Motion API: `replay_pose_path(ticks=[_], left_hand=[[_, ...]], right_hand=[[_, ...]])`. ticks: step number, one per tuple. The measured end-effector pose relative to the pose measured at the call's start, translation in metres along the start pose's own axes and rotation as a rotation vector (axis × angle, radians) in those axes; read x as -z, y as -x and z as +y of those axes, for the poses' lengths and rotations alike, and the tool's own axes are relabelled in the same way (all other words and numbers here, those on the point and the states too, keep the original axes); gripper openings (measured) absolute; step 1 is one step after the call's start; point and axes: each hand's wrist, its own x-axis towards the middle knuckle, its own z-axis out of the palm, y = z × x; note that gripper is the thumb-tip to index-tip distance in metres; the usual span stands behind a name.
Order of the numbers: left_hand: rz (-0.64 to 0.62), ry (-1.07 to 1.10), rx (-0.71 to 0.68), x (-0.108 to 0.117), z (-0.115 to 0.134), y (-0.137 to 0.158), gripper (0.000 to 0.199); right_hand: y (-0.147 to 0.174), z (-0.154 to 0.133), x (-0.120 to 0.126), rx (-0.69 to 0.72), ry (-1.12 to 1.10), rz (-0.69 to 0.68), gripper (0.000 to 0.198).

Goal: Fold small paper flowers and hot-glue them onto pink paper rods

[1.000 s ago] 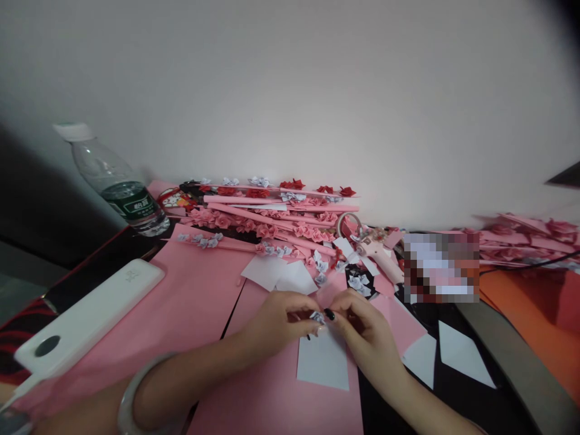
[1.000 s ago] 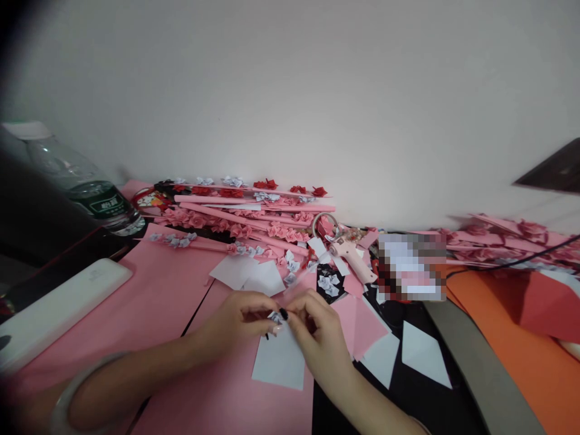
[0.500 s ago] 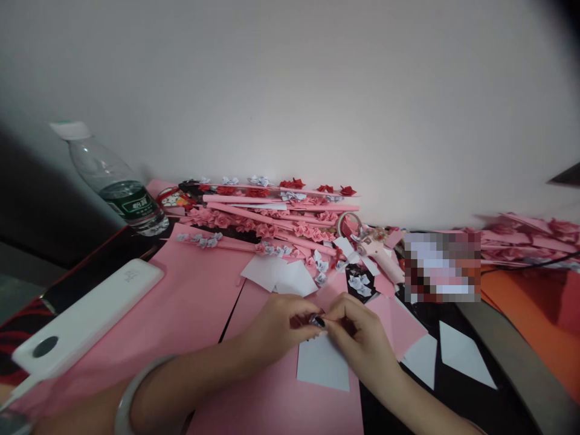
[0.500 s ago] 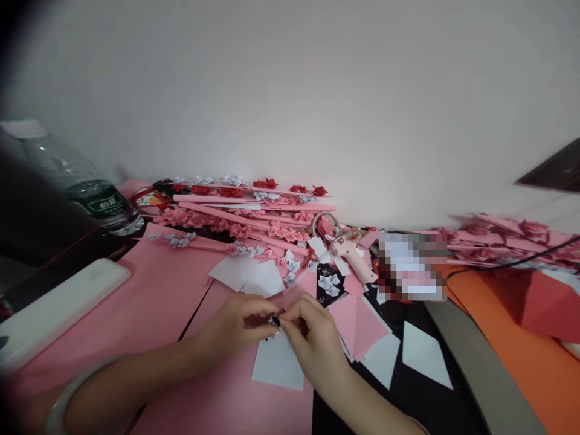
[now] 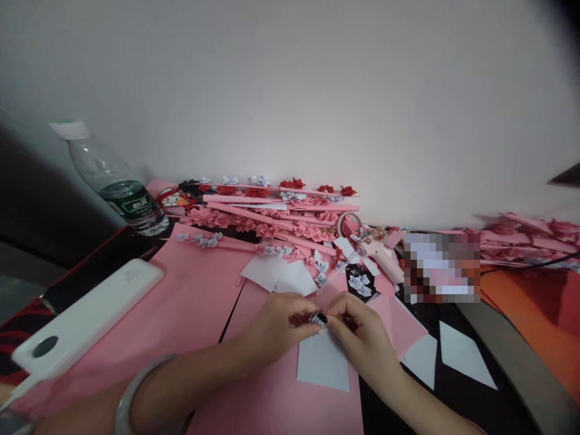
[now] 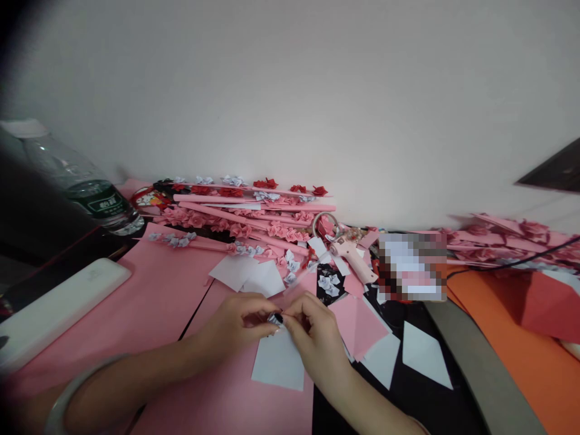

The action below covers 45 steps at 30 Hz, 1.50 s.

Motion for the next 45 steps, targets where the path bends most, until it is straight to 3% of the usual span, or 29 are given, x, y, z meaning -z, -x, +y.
replay_pose_path(ticks=[11, 23, 27, 36, 40, 45], left_hand=[[-0.005, 0.062, 0.027, 0.0021, 0.0026, -0.0003, 0.012], [-0.024, 0.164, 0.031, 0.0016, 0.0021, -0.0004, 0.009], [-0.008, 0.334, 0.074, -0.0003, 0.0009, -0.0010, 0.007], [0.000, 0.435, 0.111, -0.0013, 0.0008, -0.0021, 0.008], [-0.023, 0.405, 0.096, 0.0014, 0.0033, -0.0017, 0.010], [0.011, 0.293, 0.081, 0.0037, 0.0053, -0.0020, 0.010]], right_hand=[[-0.0032, 0.0000, 0.0002, -0.273, -0.221, -0.107, 0.028], [-0.0042, -0.0028, -0.0001, -0.364, -0.383, -0.146, 0.034], [-0.0047, -0.0004, 0.0016, -0.389, -0.490, -0.213, 0.036], [-0.0056, -0.0004, 0.0053, -0.583, -0.775, -0.300, 0.038], [-0.0064, -0.0006, 0.0056, -0.538, -0.806, -0.195, 0.036], [-0.0054, -0.0031, 0.0066, -0.312, -0.500, -0.004, 0.029]])
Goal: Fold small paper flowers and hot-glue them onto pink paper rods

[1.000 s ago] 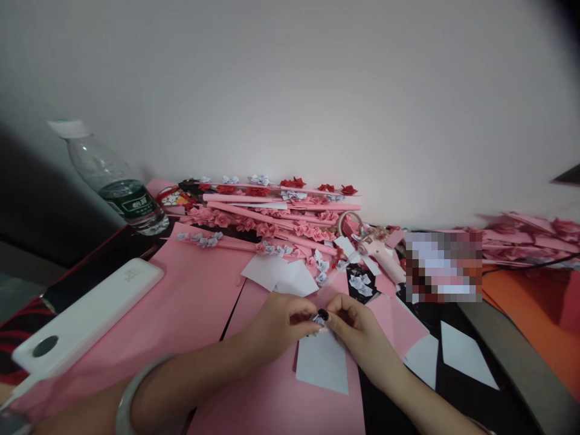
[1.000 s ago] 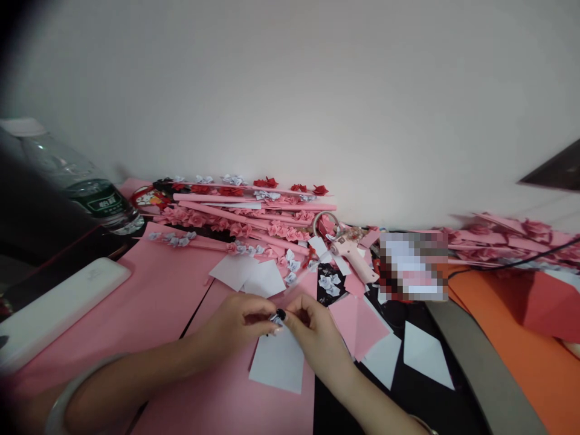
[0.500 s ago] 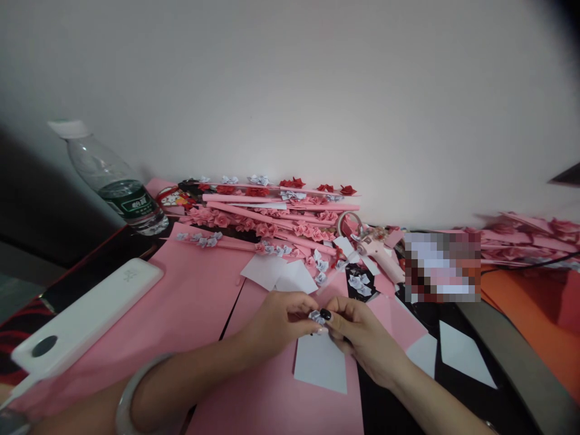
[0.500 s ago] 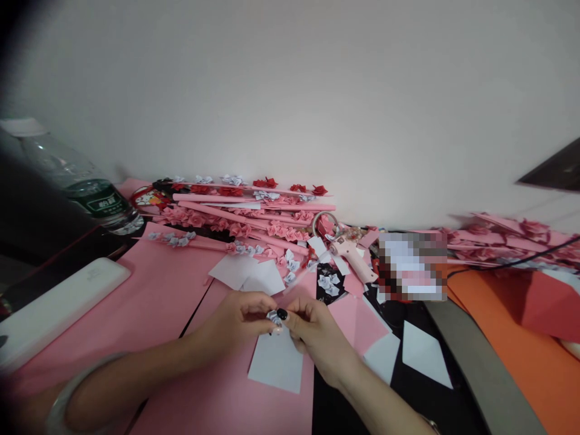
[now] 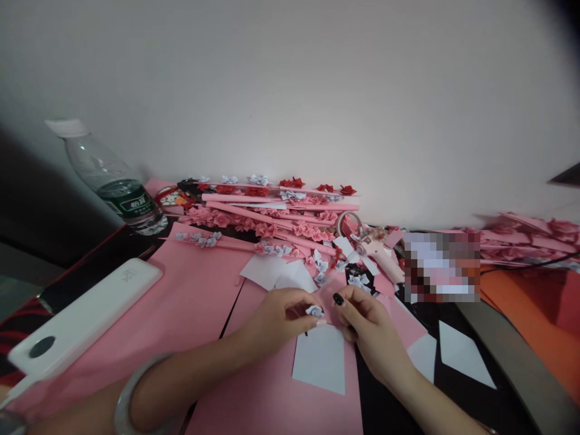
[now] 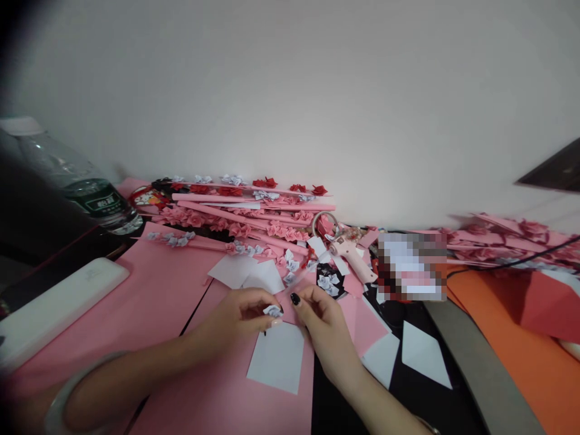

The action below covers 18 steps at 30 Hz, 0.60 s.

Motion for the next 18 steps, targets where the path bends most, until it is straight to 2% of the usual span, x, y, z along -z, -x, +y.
replay_pose_path(ticks=[3, 6, 12, 18], left_hand=[[-0.005, -0.090, -0.028, 0.0005, -0.0007, -0.0003, 0.008], [-0.041, -0.134, -0.043, 0.0002, -0.0012, 0.0002, 0.005], [-0.066, -0.182, -0.060, -0.0027, 0.0008, 0.0029, 0.007], [-0.082, -0.213, -0.071, -0.0044, -0.0009, 0.0027, 0.006]], right_hand=[[0.0026, -0.0013, -0.0008, 0.161, 0.238, 0.034, 0.021], [0.0045, 0.0010, -0.0021, 0.266, 0.383, 0.009, 0.012], [0.0058, 0.0073, -0.0036, 0.337, 0.512, -0.027, 0.010], [0.0048, 0.0061, -0.0035, 0.360, 0.529, -0.028, 0.020]])
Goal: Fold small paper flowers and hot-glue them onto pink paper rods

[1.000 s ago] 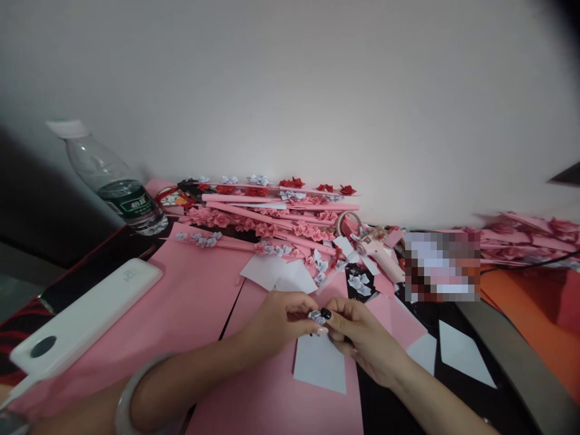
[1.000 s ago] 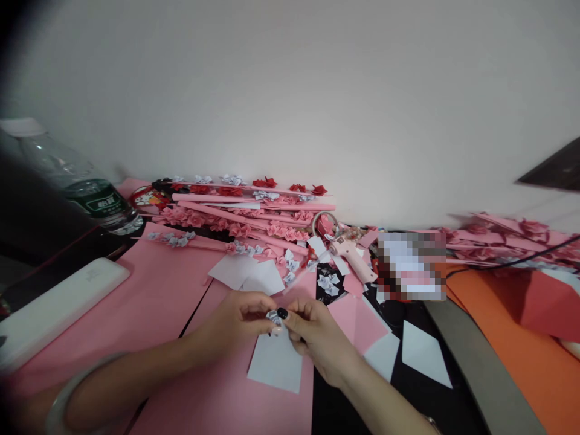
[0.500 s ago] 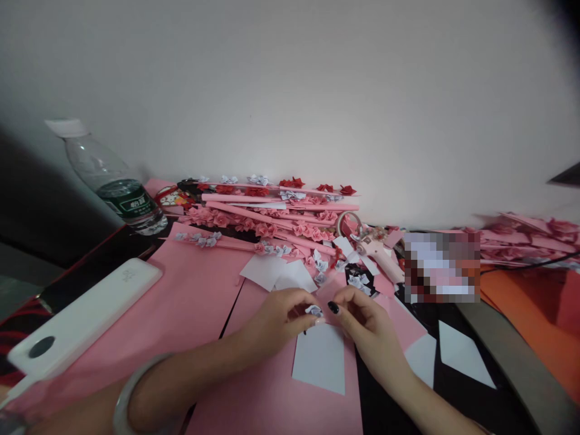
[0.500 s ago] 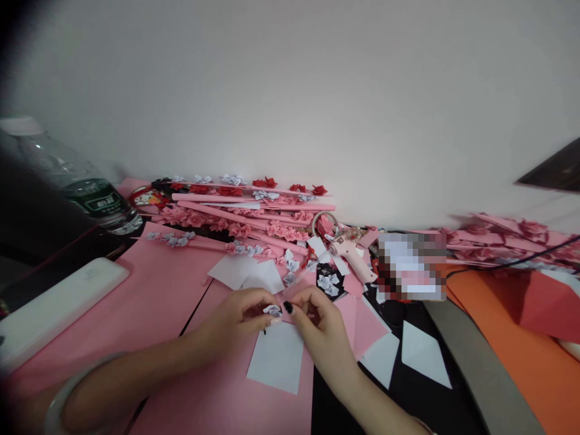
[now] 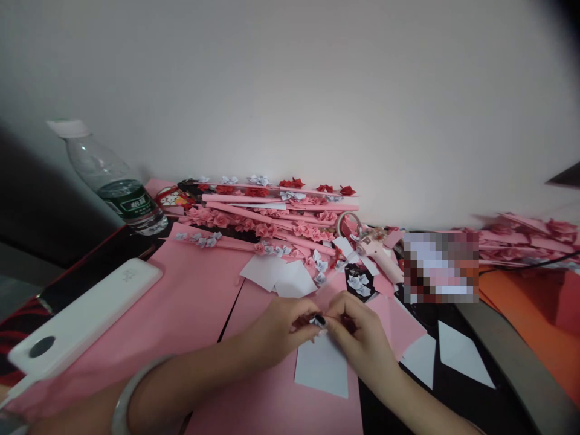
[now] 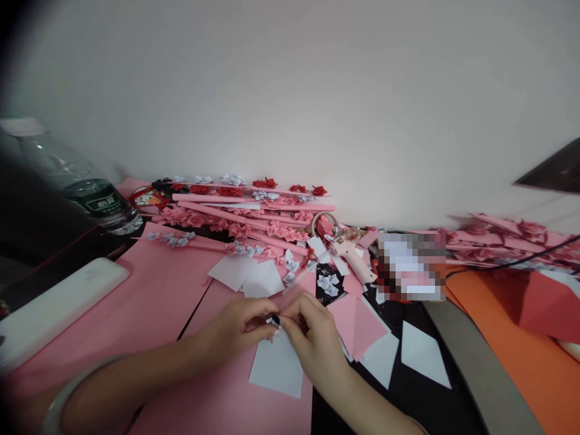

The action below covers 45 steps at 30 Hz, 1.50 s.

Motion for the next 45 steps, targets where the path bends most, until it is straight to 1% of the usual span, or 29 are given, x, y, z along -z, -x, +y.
replay_pose_path(ticks=[3, 7, 10, 15, 17, 21, 24, 26, 27, 29, 31, 34, 39, 42, 45], left_hand=[[-0.001, -0.013, -0.013, 0.000, -0.002, 0.000, 0.007], [0.003, 0.002, 0.011, -0.001, -0.004, 0.001, 0.009], [0.028, 0.011, 0.020, -0.001, -0.005, 0.001, 0.007], [0.041, 0.005, 0.024, -0.001, -0.005, 0.000, 0.007], [0.040, 0.001, 0.022, -0.001, -0.005, 0.000, 0.006], [0.033, -0.003, 0.010, 0.000, -0.006, -0.001, 0.003], [0.029, 0.009, 0.001, 0.000, -0.006, -0.001, 0.006], [0.029, 0.081, 0.015, -0.001, -0.005, -0.001, 0.009], [0.026, 0.156, 0.034, -0.001, -0.004, -0.001, 0.009], [0.013, 0.340, 0.087, -0.001, -0.002, -0.002, 0.005], [-0.003, 0.484, 0.134, 0.000, -0.001, -0.003, 0.004], [-0.020, 0.576, 0.166, 0.004, -0.002, -0.007, 0.010], [-0.042, 0.701, 0.192, 0.008, -0.011, -0.010, 0.017], [-0.049, 0.771, 0.212, 0.009, -0.012, -0.011, 0.020], [-0.013, 0.913, 0.266, 0.009, -0.011, -0.011, 0.022]], right_hand=[[-0.002, 0.000, 0.001, -0.069, -0.035, -0.042, 0.021], [-0.004, -0.001, 0.003, -0.226, -0.179, -0.118, 0.024], [-0.005, -0.002, 0.002, -0.298, -0.266, -0.124, 0.027], [-0.007, 0.000, 0.000, -0.344, -0.305, -0.081, 0.029], [-0.007, 0.000, 0.000, -0.352, -0.311, -0.093, 0.030], [-0.007, 0.001, 0.002, -0.368, -0.367, -0.171, 0.032], [-0.006, 0.005, 0.003, -0.405, -0.472, -0.251, 0.032], [-0.005, 0.007, 0.003, -0.446, -0.570, -0.284, 0.032], [-0.005, 0.007, 0.003, -0.467, -0.617, -0.282, 0.032], [-0.006, 0.006, 0.002, -0.494, -0.695, -0.237, 0.033], [-0.006, 0.004, 0.002, -0.487, -0.748, -0.167, 0.033], [-0.006, 0.000, 0.003, -0.439, -0.795, -0.096, 0.034], [-0.005, 0.002, 0.003, -0.361, -0.734, -0.021, 0.034], [-0.005, 0.005, 0.003, -0.342, -0.690, 0.003, 0.033], [-0.005, 0.006, 0.003, -0.344, -0.654, 0.006, 0.032]])
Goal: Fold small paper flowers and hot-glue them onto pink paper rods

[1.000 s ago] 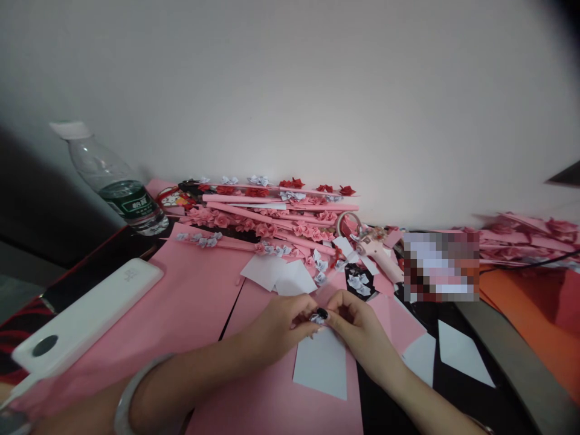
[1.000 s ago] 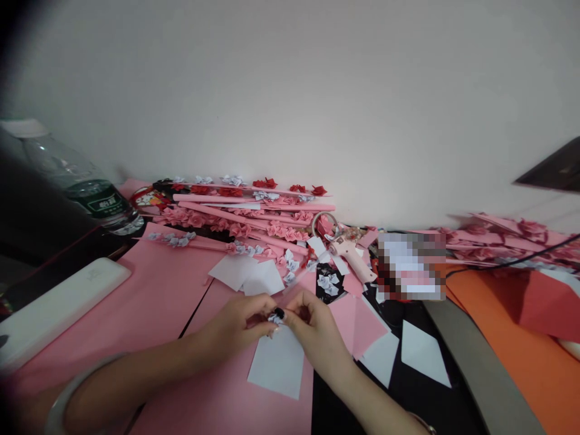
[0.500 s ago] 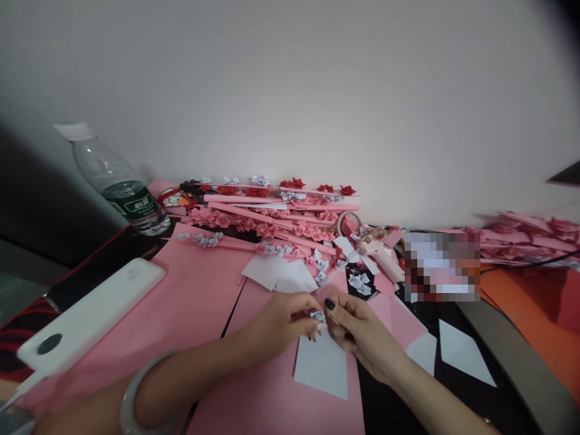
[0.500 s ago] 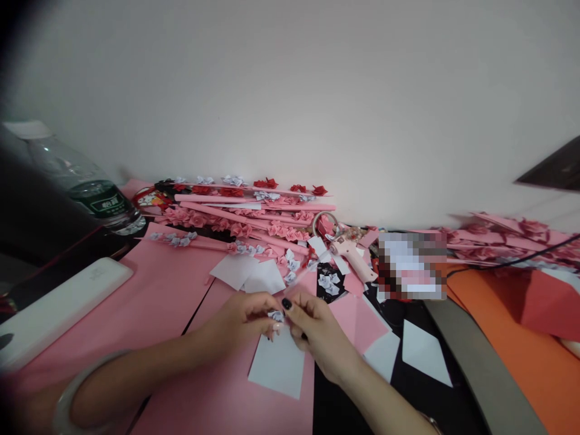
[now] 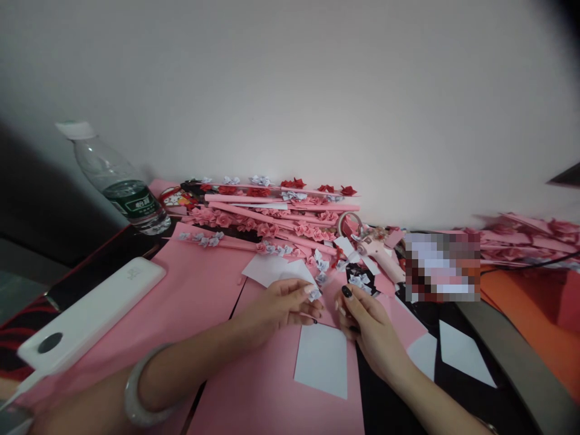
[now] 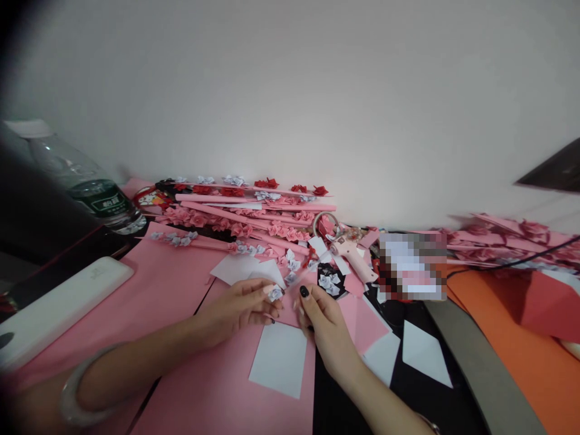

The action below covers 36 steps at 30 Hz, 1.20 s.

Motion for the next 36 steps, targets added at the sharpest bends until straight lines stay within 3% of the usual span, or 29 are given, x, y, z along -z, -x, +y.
replay_pose_path(ticks=[6, 14, 20, 26, 36], left_hand=[[0.074, 0.181, 0.048, -0.001, 0.002, 0.000, 0.020], [0.088, 0.252, 0.051, 0.000, 0.004, -0.001, 0.016], [0.070, 0.330, 0.023, 0.000, 0.003, -0.003, 0.017], [0.084, 0.348, 0.007, -0.001, 0.004, -0.002, 0.017], [0.078, 0.251, -0.040, 0.004, 0.002, -0.003, 0.025]], right_hand=[[-0.001, 0.003, 0.003, 0.079, 0.133, 0.027, 0.031], [0.001, -0.006, 0.003, 0.425, 0.660, 0.080, 0.009], [-0.006, -0.009, -0.004, 0.579, 0.889, 0.054, 0.021], [-0.018, -0.011, -0.004, 0.651, 1.014, 0.028, 0.023], [-0.024, -0.017, -0.009, 0.640, 1.106, 0.023, 0.019]])
